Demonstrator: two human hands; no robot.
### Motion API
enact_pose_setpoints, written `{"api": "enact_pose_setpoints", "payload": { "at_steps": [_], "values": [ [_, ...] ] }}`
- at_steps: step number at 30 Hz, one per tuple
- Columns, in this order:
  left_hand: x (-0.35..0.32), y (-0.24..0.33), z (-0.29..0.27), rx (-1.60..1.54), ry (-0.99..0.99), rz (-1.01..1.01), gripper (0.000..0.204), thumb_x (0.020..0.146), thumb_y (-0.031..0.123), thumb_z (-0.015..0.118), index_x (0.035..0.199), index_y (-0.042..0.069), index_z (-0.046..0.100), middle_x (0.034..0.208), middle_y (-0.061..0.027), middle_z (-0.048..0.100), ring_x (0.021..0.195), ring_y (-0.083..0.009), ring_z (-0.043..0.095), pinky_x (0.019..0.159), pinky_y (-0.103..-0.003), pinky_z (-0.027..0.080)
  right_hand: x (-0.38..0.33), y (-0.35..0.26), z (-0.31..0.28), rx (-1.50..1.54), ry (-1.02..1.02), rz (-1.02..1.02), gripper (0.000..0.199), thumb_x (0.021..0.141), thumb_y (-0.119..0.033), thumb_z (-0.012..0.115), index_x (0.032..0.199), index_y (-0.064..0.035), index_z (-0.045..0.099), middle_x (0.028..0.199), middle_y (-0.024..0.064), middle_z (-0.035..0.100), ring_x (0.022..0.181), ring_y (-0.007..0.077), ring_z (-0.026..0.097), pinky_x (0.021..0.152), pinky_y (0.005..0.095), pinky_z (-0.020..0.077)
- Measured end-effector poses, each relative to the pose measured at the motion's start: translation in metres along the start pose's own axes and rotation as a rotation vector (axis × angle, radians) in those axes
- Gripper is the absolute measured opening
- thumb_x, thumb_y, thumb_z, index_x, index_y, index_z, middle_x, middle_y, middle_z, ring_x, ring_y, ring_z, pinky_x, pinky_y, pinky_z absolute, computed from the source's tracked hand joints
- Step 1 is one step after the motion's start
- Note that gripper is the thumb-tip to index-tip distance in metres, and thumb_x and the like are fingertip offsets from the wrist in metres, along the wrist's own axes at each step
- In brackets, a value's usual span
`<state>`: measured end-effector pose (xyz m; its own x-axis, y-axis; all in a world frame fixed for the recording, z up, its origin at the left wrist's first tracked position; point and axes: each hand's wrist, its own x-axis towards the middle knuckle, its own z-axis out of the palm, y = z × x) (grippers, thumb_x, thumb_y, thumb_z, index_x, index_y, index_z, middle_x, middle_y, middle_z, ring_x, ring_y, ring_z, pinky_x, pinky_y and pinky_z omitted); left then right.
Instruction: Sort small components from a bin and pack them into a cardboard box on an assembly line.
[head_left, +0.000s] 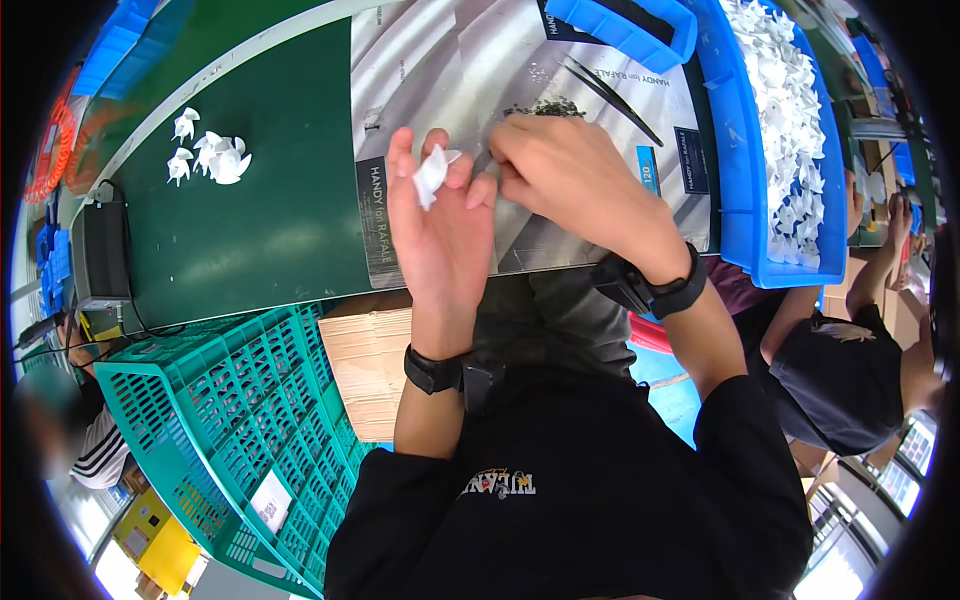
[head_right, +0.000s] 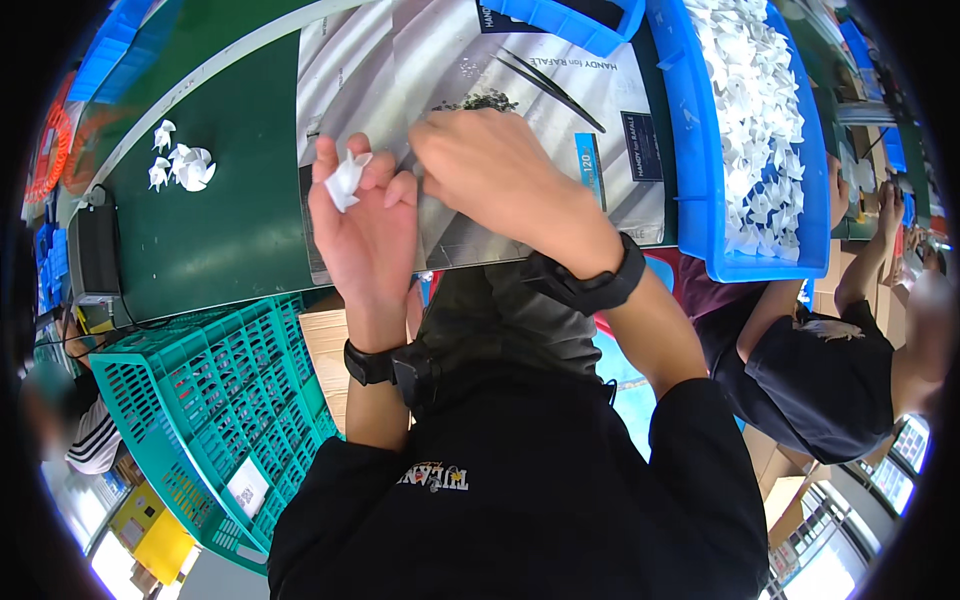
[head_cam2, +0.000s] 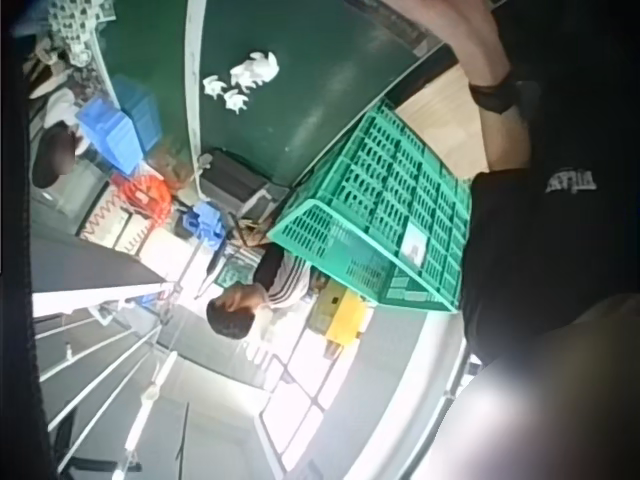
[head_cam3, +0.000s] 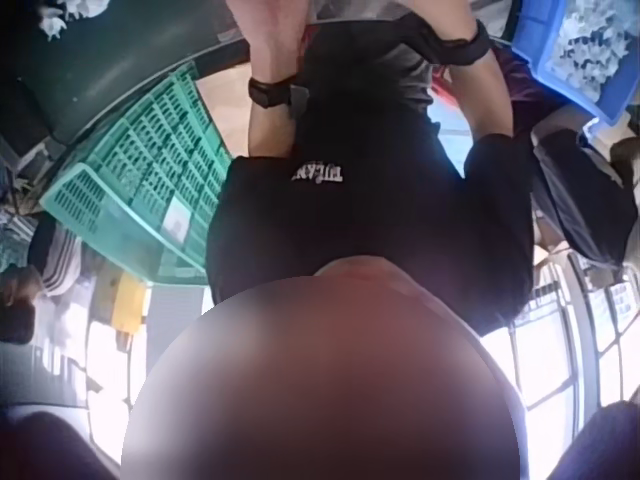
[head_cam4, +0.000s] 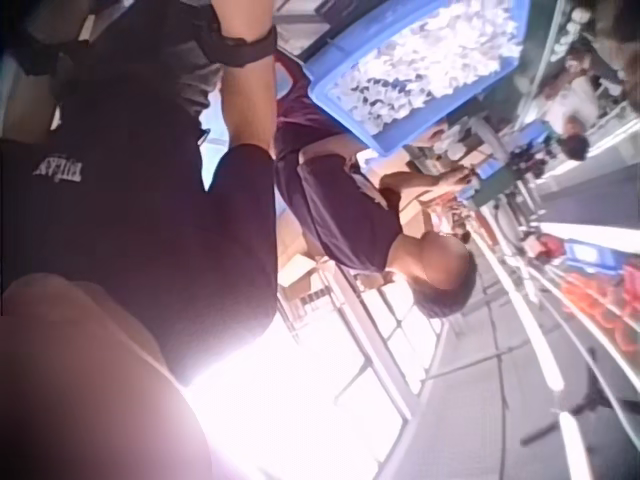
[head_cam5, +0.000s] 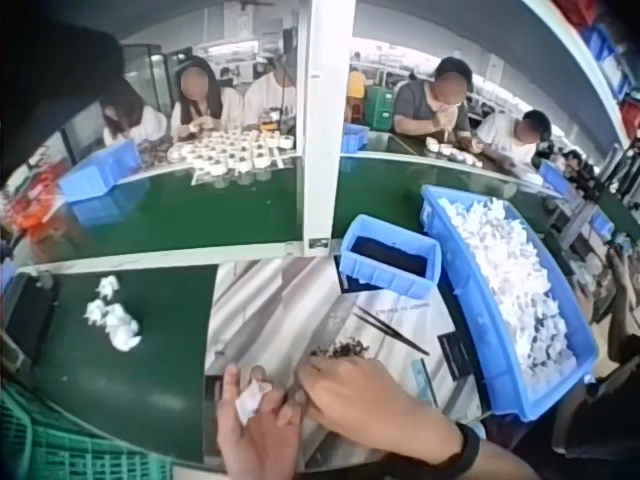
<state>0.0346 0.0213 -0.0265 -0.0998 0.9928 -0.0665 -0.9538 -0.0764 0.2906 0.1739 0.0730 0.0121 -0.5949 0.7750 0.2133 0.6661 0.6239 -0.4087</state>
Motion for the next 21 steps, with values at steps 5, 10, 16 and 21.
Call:
{"api": "enact_pose_setpoints", "payload": {
  "at_steps": [5,10,16,21],
  "values": [
    [-0.003,-0.001,0.005,0.142,0.029,0.008,0.030,0.092,0.015,0.061,0.119,0.015,0.050,0.108,-0.0019,0.052,0.078,-0.0097,0.046,0.064,-0.026,0.036,-0.013,0.001,0.001,0.272,0.074,0.153,0.009,0.076,-0.006,0.062,0.080,-0.0004,0.057,0.074,0.0123,0.058,0.069,0.0316,0.060,0.059,0.0398,0.0461],
    [-0.002,0.001,0.005,0.139,0.008,0.008,0.035,0.087,0.004,0.059,0.119,0.015,0.050,0.110,-0.0026,0.053,0.076,-0.0094,0.047,0.062,-0.027,0.036,-0.004,0.005,0.003,0.165,0.077,0.082,0.010,0.074,-0.005,0.062,0.081,-0.0008,0.057,0.072,0.0122,0.057,0.067,0.0310,0.059,0.058,0.0391,0.0457],
    [-0.005,0.000,0.008,0.206,0.012,0.056,0.040,0.083,-0.001,0.056,0.120,0.015,0.049,0.110,-0.0025,0.052,0.077,-0.0094,0.048,0.060,-0.026,0.037,-0.002,0.000,-0.006,0.005,-0.042,0.078,0.011,0.073,-0.003,0.063,0.083,-0.0012,0.058,0.069,0.0113,0.055,0.065,0.0281,0.058,0.058,0.0371,0.0455],
    [-0.005,-0.003,0.010,0.271,0.008,0.080,0.041,0.083,-0.001,0.057,0.119,0.015,0.049,0.110,-0.0023,0.052,0.079,-0.0094,0.049,0.061,-0.026,0.038,-0.015,0.004,-0.009,0.350,-0.026,0.208,0.009,0.074,0.002,0.060,0.083,-0.0009,0.057,0.069,0.0070,0.054,0.065,0.0191,0.058,0.059,0.0304,0.0459]
  ]
}}
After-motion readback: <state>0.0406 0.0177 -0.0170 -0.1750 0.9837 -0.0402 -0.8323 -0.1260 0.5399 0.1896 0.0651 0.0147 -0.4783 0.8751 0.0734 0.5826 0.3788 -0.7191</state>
